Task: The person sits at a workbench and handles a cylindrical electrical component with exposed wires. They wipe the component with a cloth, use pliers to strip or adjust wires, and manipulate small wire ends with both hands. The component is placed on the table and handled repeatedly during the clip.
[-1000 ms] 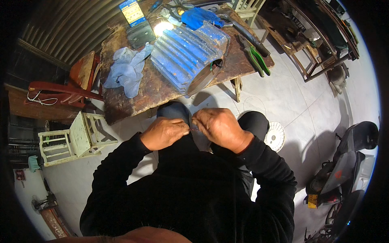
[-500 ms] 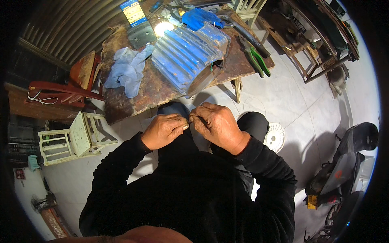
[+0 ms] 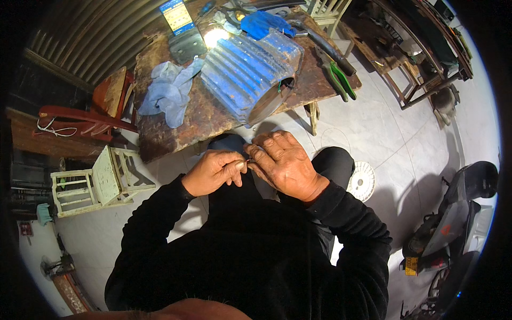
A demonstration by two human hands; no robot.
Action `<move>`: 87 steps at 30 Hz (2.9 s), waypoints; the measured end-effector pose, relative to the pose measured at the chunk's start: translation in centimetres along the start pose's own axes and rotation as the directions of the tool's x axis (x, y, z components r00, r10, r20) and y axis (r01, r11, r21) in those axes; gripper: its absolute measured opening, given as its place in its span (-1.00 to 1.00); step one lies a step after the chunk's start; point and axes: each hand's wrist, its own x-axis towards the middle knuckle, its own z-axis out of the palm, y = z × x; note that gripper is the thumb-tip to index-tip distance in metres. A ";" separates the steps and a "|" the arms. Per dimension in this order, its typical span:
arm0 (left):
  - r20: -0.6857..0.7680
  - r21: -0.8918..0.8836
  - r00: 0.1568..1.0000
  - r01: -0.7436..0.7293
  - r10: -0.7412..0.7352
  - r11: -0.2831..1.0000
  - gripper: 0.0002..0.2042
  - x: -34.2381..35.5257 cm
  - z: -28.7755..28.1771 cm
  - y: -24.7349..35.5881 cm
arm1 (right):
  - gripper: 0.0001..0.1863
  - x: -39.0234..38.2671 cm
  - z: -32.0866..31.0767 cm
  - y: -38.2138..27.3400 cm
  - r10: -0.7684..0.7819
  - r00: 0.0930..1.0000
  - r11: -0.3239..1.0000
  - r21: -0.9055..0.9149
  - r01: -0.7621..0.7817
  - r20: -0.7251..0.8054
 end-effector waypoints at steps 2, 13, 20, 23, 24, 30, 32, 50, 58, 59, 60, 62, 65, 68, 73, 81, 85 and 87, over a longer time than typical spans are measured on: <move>0.006 0.028 1.000 -0.013 0.013 1.000 -0.78 0.0 0.0 0.1 | -0.61 0.0 0.1 0.0 0.032 0.999 0.999 0.015 -0.032 0.000; 0.067 0.663 0.868 -0.407 0.492 0.628 -0.92 0.4 0.2 -0.2 | -0.85 -2.1 1.5 0.1 0.410 0.745 0.570 0.490 -0.660 0.526; 0.055 0.536 0.885 -0.417 0.462 0.734 -0.91 1.1 -0.3 -0.5 | -0.81 -1.9 0.8 0.3 0.334 0.788 0.439 0.655 -0.615 0.517; 0.115 0.365 0.961 -0.276 0.251 0.889 -0.91 1.1 -0.5 -0.5 | -0.81 -1.8 0.3 0.9 0.085 0.965 0.903 0.390 -0.180 0.248; 0.148 0.319 0.967 -0.247 0.209 0.915 -0.91 1.1 -0.5 -0.5 | -0.80 -1.8 0.3 1.2 0.005 0.977 0.957 0.283 -0.066 0.213; 0.210 0.533 0.844 -0.522 0.494 0.665 -0.86 0.9 0.0 -0.5 | -0.87 -3.1 2.5 2.0 0.293 0.649 0.013 0.676 -0.737 0.702; 0.233 0.617 0.835 -0.523 0.498 0.588 -0.84 0.9 0.1 -0.7 | -0.89 -3.3 2.7 1.8 0.230 0.457 -0.358 0.511 -0.782 0.859; 0.157 0.740 0.855 -0.434 0.495 0.514 -0.83 0.4 0.3 -1.1 | -0.72 -3.8 2.3 0.6 0.361 0.537 0.027 0.567 -0.823 0.762; 0.150 0.642 0.879 -0.435 0.453 0.632 -0.87 0.0 0.1 -1.1 | -0.72 -3.7 2.4 0.5 0.146 0.969 0.884 0.414 -0.218 0.201; 0.165 0.624 0.893 -0.423 0.418 0.657 -0.87 -0.1 0.1 -1.1 | -0.79 -3.8 2.4 0.8 0.108 0.968 0.882 0.427 -0.198 0.226; 0.204 0.620 0.884 -0.450 0.421 0.643 -0.87 -0.1 0.1 -1.1 | -0.78 -3.9 2.6 0.9 0.143 0.955 0.844 0.472 -0.255 0.261; 0.271 0.634 0.860 -0.497 0.433 0.592 -0.87 -0.1 0.3 -1.2 | -0.76 -4.2 3.0 1.0 0.168 0.923 0.741 0.574 -0.349 0.345; 0.255 0.650 0.806 -0.552 0.535 0.522 -0.87 0.2 0.7 -1.5 | -0.71 -4.5 3.6 1.1 0.150 0.394 -0.419 0.420 -0.805 0.907; 0.198 0.650 0.820 -0.520 0.538 0.553 -0.87 0.3 0.7 -1.7 | -0.74 -4.5 3.8 0.4 0.340 0.420 -0.225 0.506 -0.833 0.842; 0.110 0.577 0.886 -0.426 0.450 0.697 -0.89 0.2 0.6 -1.5 | -0.79 -3.7 2.7 0.3 0.251 0.963 0.856 0.443 -0.266 0.093; 0.074 0.699 0.860 -0.406 0.505 0.588 -0.88 0.6 0.7 -1.1 | -0.76 -3.7 2.8 0.1 0.363 0.858 0.716 0.480 -0.507 0.364; 0.116 0.759 0.803 -0.451 0.584 0.469 -0.87 0.8 0.7 -0.9 | -0.68 -3.5 2.0 0.4 0.217 0.406 -0.519 0.458 -0.722 0.887; 0.115 0.736 0.798 -0.469 0.592 0.489 -0.87 0.7 0.6 -0.8 | -0.68 -3.3 1.6 0.0 0.303 0.548 -0.219 0.616 -0.756 0.780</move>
